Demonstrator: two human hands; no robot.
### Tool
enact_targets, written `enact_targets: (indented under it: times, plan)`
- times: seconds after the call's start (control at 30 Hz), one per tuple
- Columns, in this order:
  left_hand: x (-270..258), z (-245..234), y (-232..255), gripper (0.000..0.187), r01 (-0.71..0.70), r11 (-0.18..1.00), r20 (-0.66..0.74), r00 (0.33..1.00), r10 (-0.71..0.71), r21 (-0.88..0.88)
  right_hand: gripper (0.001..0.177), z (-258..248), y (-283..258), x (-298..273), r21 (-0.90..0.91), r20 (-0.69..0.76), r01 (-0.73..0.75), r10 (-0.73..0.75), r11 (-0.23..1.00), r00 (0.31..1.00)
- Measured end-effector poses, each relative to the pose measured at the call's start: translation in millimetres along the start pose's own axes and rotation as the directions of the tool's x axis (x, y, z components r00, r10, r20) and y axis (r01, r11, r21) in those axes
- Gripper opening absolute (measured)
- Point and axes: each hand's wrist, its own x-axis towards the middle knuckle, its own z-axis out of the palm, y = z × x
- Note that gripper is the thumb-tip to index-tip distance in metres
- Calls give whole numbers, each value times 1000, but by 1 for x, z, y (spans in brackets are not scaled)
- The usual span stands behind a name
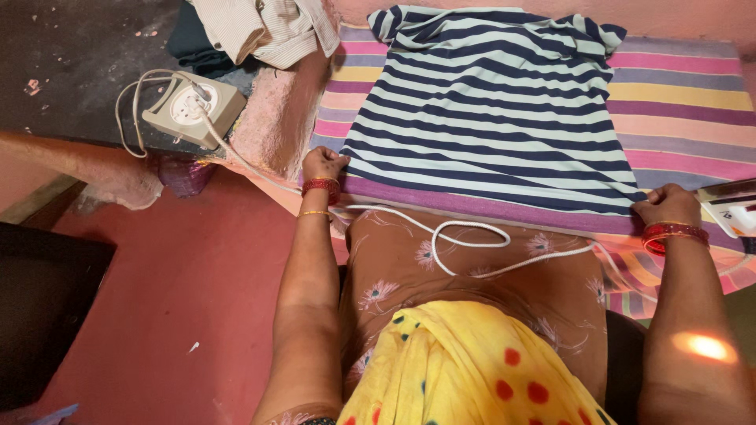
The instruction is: The person irons a striped t-shirt on a colorful striped ironing board. They repeatedly smooth and reposition the shirt, then use a white electric iron to press the fabric until it is flat.
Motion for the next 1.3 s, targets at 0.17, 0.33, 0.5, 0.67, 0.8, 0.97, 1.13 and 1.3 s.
enact_targets:
  times: [0.17, 0.33, 0.5, 0.67, 0.8, 0.97, 1.13, 1.3]
  plan:
    - [-2, 0, 4, 29, -17, 982, 30, 999, 11, 190, 29, 3, 7, 2, 8, -15, 16, -16, 1000, 1000]
    - [19, 15, -26, 34, -85, 975, -44, 994, 96, 207, 31, 4, 4, 6, 2, -22, 52, -52, 999, 998]
    - [52, 16, -61, 25, 6, 1000, 224, 975, -4, -5, 32, -5, -11, 3, 136, 29, -21, 17, 990, 999]
    - [72, 7, -40, 33, 452, 764, 558, 817, -148, -459, 19, -14, -31, 11, 708, 346, -447, 284, 546, 894]
    - [102, -22, 25, 26, 498, 633, 547, 826, -137, -593, 20, -53, -63, 45, 923, 357, -372, 140, 99, 924]
    - [114, -68, 144, 28, 426, 210, 475, 805, 357, -880, 21, -173, -128, 67, 993, 29, -26, 29, -112, 999]
    - [93, -126, 246, 29, 145, 301, 270, 862, 430, -943, 16, -247, -188, 67, 988, -157, 156, -111, -24, 981]
    - [76, -156, 285, 17, -47, 338, 134, 860, 493, -940, 25, -284, -190, 77, 924, -377, 372, -360, -86, 854]
